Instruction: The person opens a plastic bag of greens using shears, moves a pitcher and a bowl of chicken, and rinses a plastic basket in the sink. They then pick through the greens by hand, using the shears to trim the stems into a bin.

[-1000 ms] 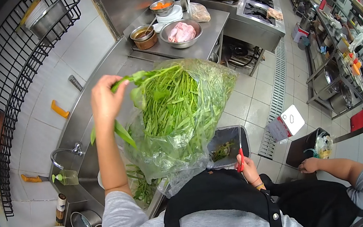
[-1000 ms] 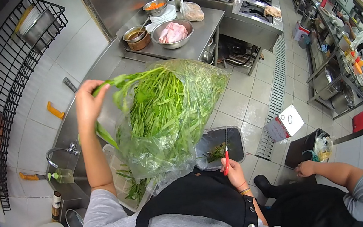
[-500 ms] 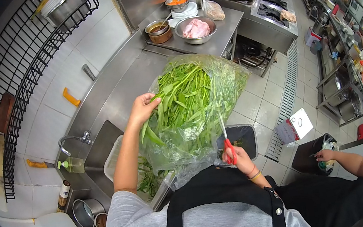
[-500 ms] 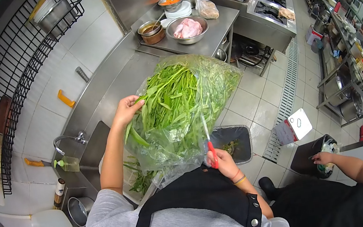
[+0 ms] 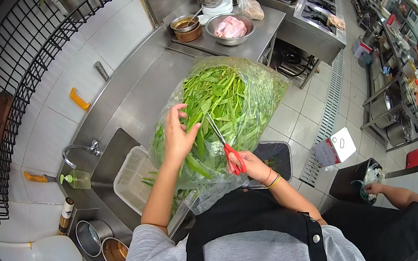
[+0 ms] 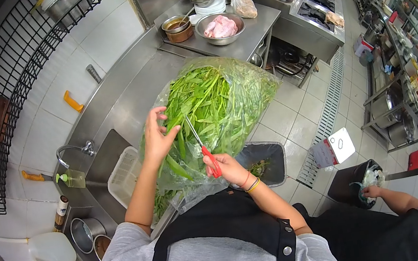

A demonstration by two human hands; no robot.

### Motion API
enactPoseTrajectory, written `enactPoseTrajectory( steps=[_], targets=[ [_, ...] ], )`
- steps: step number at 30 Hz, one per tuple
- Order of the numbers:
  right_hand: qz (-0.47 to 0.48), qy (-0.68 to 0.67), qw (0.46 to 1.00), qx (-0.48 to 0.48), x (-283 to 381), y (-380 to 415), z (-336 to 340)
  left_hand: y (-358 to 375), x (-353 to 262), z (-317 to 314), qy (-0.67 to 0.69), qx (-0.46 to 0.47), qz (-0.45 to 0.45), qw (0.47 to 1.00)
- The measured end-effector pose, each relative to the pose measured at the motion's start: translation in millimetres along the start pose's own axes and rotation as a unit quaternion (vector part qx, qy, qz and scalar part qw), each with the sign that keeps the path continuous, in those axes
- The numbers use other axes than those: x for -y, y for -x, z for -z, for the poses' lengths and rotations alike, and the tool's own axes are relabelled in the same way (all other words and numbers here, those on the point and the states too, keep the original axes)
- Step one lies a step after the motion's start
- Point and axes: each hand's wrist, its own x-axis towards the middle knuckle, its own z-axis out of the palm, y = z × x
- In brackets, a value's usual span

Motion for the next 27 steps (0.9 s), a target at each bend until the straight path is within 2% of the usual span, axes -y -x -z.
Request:
enactPoseTrajectory(
  steps=[1,2,4,10,13,14,16,19,27],
  targets=[
    [-0.001,-0.010,1.000,0.000,-1,-1,1,1,-2,0,-0.053,-0.041,-0.044,0.997],
    [-0.003,-0.020,1.000,0.000,-1,-1,1,1,1,0,-0.053,-0.041,-0.041,0.997],
    [-0.007,-0.014,1.000,0.006,2,-4,-1,2,8,1,-0.139,-0.008,-0.026,0.990],
    [-0.027,0.027,0.999,0.007,1,-22,-4,1,33,-8,-0.177,-0.055,-0.087,0.979],
    [-0.042,0.019,0.999,-0.001,4,-27,-6,0,33,-5,-0.230,-0.030,-0.055,0.971],
    [-0.044,0.006,0.999,-0.003,5,-27,-6,-1,37,-5,-0.231,-0.029,-0.053,0.971],
    [-0.039,0.007,0.999,-0.008,8,-27,-7,-8,50,-4,-0.149,0.022,0.018,0.988],
    [-0.024,0.002,1.000,-0.010,6,-26,-6,-13,60,-1,-0.091,0.044,0.050,0.994],
    [-0.052,0.015,0.998,0.012,11,-30,-3,-11,47,-3,-0.116,0.027,0.016,0.993]
  ],
)
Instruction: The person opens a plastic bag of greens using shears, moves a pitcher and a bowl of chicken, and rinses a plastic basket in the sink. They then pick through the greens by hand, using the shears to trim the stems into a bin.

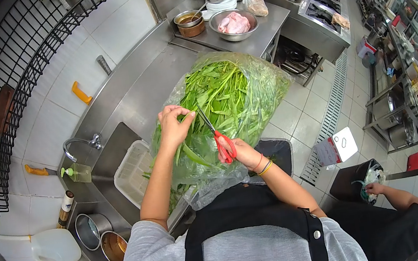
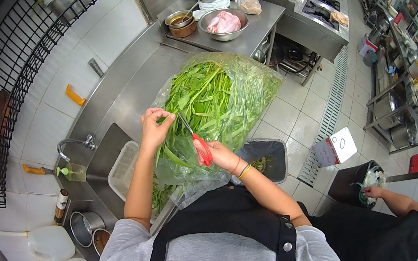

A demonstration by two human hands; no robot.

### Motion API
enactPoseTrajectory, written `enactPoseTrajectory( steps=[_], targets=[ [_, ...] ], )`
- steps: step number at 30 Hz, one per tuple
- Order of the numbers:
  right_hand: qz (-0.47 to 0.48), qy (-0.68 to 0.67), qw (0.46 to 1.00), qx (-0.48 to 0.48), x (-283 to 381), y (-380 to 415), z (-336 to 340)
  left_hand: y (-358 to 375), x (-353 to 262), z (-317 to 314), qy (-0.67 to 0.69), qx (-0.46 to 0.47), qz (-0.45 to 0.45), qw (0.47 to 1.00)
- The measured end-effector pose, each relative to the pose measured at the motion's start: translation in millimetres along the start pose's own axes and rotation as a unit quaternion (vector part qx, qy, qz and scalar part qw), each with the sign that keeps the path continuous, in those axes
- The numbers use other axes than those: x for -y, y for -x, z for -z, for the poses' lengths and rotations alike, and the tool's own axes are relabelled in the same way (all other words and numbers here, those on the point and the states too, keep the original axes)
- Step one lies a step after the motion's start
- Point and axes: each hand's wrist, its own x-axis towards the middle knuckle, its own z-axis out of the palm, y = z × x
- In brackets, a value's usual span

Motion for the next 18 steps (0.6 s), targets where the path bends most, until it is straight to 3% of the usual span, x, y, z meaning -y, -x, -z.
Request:
enactPoseTrajectory(
  steps=[4,10,14,18],
  targets=[
    [-0.001,-0.016,1.000,-0.011,1,-3,-3,4,-13,3,-0.054,-0.009,-0.014,0.998],
    [0.013,-0.052,0.998,-0.027,-7,-17,-1,11,-17,1,0.019,0.039,-0.034,0.998],
    [0.024,-0.036,0.998,-0.037,-5,-21,-2,12,-18,1,-0.011,0.009,-0.072,0.997],
    [0.018,-0.028,0.997,-0.067,-17,-29,-2,13,-10,2,0.032,0.016,-0.003,0.999]
  ],
)
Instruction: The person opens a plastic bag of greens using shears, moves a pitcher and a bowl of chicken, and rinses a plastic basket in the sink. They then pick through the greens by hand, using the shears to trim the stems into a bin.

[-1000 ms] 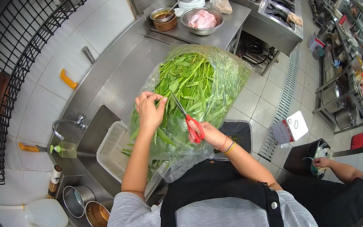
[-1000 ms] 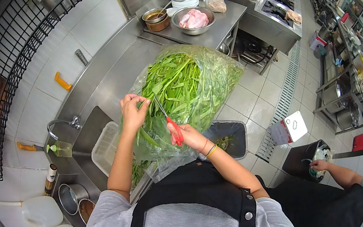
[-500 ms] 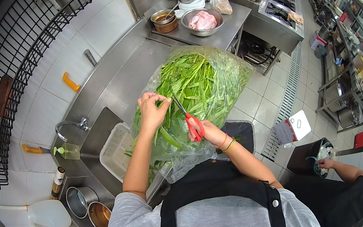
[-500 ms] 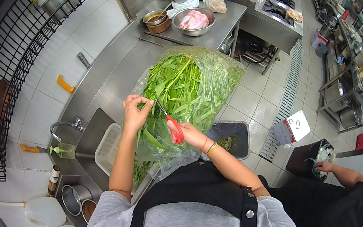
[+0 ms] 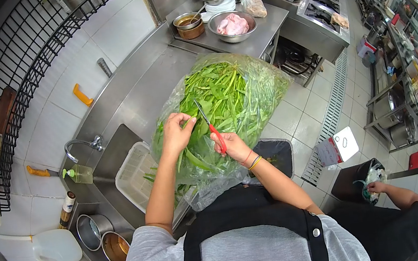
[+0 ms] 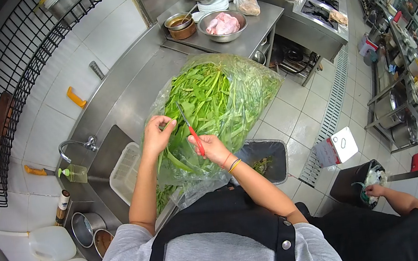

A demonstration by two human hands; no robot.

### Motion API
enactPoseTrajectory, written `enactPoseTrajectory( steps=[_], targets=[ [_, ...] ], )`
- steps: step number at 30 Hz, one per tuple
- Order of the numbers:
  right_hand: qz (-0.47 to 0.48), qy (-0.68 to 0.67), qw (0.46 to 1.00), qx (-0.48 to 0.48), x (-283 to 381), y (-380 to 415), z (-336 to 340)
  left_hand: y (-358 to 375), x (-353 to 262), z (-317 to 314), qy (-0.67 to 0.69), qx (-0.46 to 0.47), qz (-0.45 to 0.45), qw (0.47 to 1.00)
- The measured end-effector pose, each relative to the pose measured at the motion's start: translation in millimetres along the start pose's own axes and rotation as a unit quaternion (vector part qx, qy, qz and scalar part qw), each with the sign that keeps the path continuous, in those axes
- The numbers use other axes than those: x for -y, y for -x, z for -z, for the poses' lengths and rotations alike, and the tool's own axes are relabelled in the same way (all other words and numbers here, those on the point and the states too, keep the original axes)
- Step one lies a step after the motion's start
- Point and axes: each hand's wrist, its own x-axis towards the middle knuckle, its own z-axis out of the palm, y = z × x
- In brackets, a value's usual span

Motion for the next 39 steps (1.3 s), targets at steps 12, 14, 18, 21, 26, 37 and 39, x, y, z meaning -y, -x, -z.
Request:
enactPoseTrajectory(
  steps=[12,14,18,21,26,37,39],
  targets=[
    [0.030,-0.033,0.998,-0.040,-17,39,31,66,94,51,-0.160,-0.183,0.047,0.969],
    [0.023,-0.038,0.997,-0.060,-16,47,33,48,47,31,-0.021,-0.125,0.050,0.991],
    [-0.022,-0.029,0.995,-0.090,-18,49,40,26,-10,-37,0.090,-0.056,0.001,0.994],
    [-0.052,0.003,0.995,-0.088,-10,40,43,9,-20,-69,-0.013,-0.032,-0.040,0.999],
    [0.003,0.026,0.996,-0.080,1,20,45,-15,-27,-83,-0.111,-0.098,-0.073,0.986],
    [0.056,0.015,0.998,-0.031,8,32,49,-35,-13,-50,0.093,-0.018,0.003,0.996],
    [0.064,0.018,0.998,-0.015,14,31,47,-36,-9,-45,0.199,0.065,0.035,0.977]
  ],
)
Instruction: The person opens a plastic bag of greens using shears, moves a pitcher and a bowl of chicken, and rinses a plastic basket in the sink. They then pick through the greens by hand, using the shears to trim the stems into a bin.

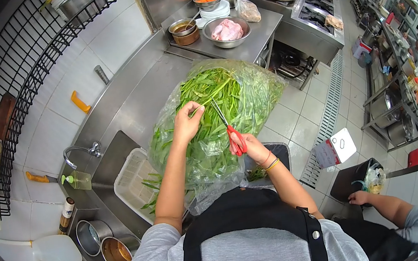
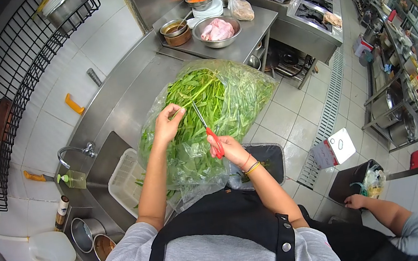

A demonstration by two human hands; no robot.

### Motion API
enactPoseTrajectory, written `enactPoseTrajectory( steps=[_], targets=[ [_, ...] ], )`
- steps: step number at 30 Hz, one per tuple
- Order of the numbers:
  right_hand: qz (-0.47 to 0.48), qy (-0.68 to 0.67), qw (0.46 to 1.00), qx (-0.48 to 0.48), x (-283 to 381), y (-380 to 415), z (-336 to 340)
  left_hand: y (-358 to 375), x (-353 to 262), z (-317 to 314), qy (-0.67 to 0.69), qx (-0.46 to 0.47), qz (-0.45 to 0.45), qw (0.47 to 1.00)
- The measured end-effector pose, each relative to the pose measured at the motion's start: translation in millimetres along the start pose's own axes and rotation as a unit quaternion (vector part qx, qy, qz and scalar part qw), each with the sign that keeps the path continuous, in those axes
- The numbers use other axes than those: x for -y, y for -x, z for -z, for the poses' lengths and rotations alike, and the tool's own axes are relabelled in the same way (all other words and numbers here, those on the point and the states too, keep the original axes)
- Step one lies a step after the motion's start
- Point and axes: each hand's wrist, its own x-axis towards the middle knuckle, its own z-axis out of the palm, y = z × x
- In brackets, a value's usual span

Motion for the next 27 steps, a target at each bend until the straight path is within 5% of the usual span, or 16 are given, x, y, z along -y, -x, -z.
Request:
enactPoseTrajectory(
  steps=[10,17,24,27],
  targets=[
    [0.017,-0.003,0.999,0.041,9,-8,-8,8,-10,9,0.164,0.070,0.081,0.981],
    [0.004,-0.046,0.999,0.027,2,-11,-8,9,-7,12,0.058,0.156,0.002,0.986],
    [-0.014,-0.028,0.999,0.012,-17,14,2,18,10,17,0.053,0.074,0.063,0.994],
    [0.087,-0.053,0.994,-0.037,-21,26,10,16,28,27,0.002,0.005,0.056,0.998]
  ],
)
